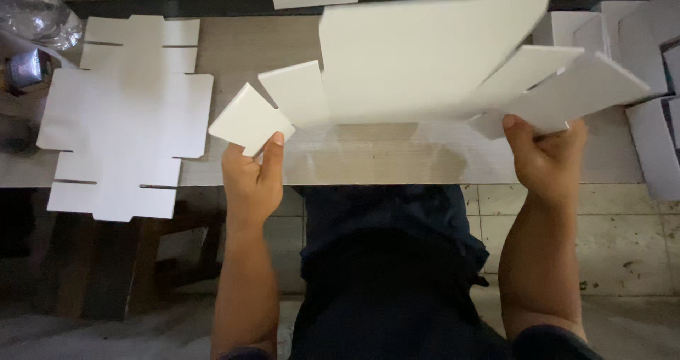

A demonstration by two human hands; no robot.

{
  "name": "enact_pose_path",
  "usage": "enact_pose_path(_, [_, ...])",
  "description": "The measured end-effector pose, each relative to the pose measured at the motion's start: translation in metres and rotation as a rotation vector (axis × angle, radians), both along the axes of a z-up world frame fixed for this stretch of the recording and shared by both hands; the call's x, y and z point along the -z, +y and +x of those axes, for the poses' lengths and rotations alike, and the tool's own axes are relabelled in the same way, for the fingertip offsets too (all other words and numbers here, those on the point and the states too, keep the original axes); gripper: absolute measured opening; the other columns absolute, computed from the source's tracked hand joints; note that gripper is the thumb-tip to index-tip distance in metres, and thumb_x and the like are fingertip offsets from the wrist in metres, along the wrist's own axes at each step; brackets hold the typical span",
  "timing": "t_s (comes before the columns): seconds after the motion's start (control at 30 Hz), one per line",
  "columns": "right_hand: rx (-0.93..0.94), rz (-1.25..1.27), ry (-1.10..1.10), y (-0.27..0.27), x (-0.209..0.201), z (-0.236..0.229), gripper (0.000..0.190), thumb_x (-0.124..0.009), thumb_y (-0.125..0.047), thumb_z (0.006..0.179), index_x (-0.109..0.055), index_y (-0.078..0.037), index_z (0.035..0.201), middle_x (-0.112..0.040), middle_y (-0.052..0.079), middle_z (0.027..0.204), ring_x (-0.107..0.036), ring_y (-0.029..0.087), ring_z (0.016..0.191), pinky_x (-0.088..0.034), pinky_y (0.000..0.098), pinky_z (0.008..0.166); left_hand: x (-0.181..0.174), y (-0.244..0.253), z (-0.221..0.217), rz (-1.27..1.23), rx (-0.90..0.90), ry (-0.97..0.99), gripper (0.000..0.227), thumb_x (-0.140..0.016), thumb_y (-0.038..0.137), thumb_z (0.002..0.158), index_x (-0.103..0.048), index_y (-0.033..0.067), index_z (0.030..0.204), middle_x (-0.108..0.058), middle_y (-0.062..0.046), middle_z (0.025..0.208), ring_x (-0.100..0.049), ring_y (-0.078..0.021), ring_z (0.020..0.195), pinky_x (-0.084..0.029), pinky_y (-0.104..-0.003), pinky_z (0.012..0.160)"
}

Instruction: The person assembles white cardboard boxes by folding the flat pieces along pre-scored lines and tucking the tabs into slots to form the box structure. The person repeatedly picks up flat cardboard pieces from a stack, folds them into rectangular boxes, and places the finished boxes on the table.

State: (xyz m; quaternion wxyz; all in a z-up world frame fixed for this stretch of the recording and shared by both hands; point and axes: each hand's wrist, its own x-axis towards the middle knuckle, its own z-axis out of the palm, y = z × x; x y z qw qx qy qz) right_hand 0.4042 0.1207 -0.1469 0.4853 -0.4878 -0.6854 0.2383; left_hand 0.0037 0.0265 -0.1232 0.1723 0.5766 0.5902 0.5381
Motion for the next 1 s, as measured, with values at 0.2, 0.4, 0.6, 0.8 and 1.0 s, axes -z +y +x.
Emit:
enact_pose_path(0.2, [0.047, 0.132, 0.072, -0.012, -0.035, -0.017, 0.047, -0.061, 0.006, 0.094, -0.033, 0.000, 0.132, -0.044, 0.017, 0.118, -0.044, 0.025, 0.107, -0.041, 0.0353, 0.092, -0.027, -0.009, 0.004, 0.021, -0.069, -0.119, 0.020, -0.064, 0.010, 0.100, -0.061, 0.0002, 0.116, -0.061, -0.008, 0.102, -0.058, -0.0165, 0.090, -0.048, -0.029, 0.073])
enact_pose_path(0.4, [-0.018, -0.361, -0.013, -0.005, -0.007, -0.021, 0.057, -0.064, 0.000, 0.094, -0.034, -0.002, 0.143, -0.056, 0.015, 0.123, -0.056, 0.019, 0.098, -0.047, 0.0314, 0.084, 0.038, 0.018, -0.011, -0.344, -0.064, 0.002, 0.048, -0.069, 0.008, 0.083, -0.055, 0.0058, 0.129, -0.068, -0.012, 0.117, -0.067, -0.0265, 0.102, -0.051, -0.039, 0.090])
enact_pose_path(0.6, [0.054, -0.302, -0.404, -0.013, 0.001, -0.017, 0.064, -0.073, -0.005, 0.090, -0.047, 0.003, 0.149, -0.068, 0.014, 0.099, -0.062, 0.027, 0.087, -0.045, 0.0389, 0.081, 0.022, 0.008, 0.012, -0.579, -0.113, 0.338, 0.089, -0.074, 0.017, 0.093, -0.017, 0.0048, 0.160, -0.050, -0.022, 0.153, -0.052, -0.0451, 0.122, -0.045, -0.055, 0.097])
enact_pose_path(0.8, [-0.091, 0.165, -0.675, -0.039, -0.030, -0.023, 0.058, -0.080, -0.005, 0.099, -0.052, 0.014, 0.145, -0.053, 0.035, 0.146, -0.046, 0.052, 0.135, -0.035, 0.0609, 0.119, -0.015, -0.020, 0.028, -0.074, 0.254, 0.803, 0.057, -0.072, 0.030, 0.097, -0.058, -0.0065, 0.139, -0.047, -0.027, 0.150, -0.047, -0.0475, 0.135, -0.042, -0.060, 0.114])
enact_pose_path(1.0, [-0.583, -0.036, -1.072, -0.045, -0.025, -0.024, 0.100, -0.079, -0.060, 0.074, -0.049, 0.000, 0.148, -0.051, 0.025, 0.153, -0.049, 0.039, 0.139, -0.039, 0.0521, 0.115, 0.016, -0.024, 0.027, -0.249, 0.485, 1.013, 0.108, -0.087, 0.059, 0.063, -0.050, -0.0057, 0.142, -0.046, -0.023, 0.148, -0.045, -0.0387, 0.136, -0.037, -0.048, 0.118])
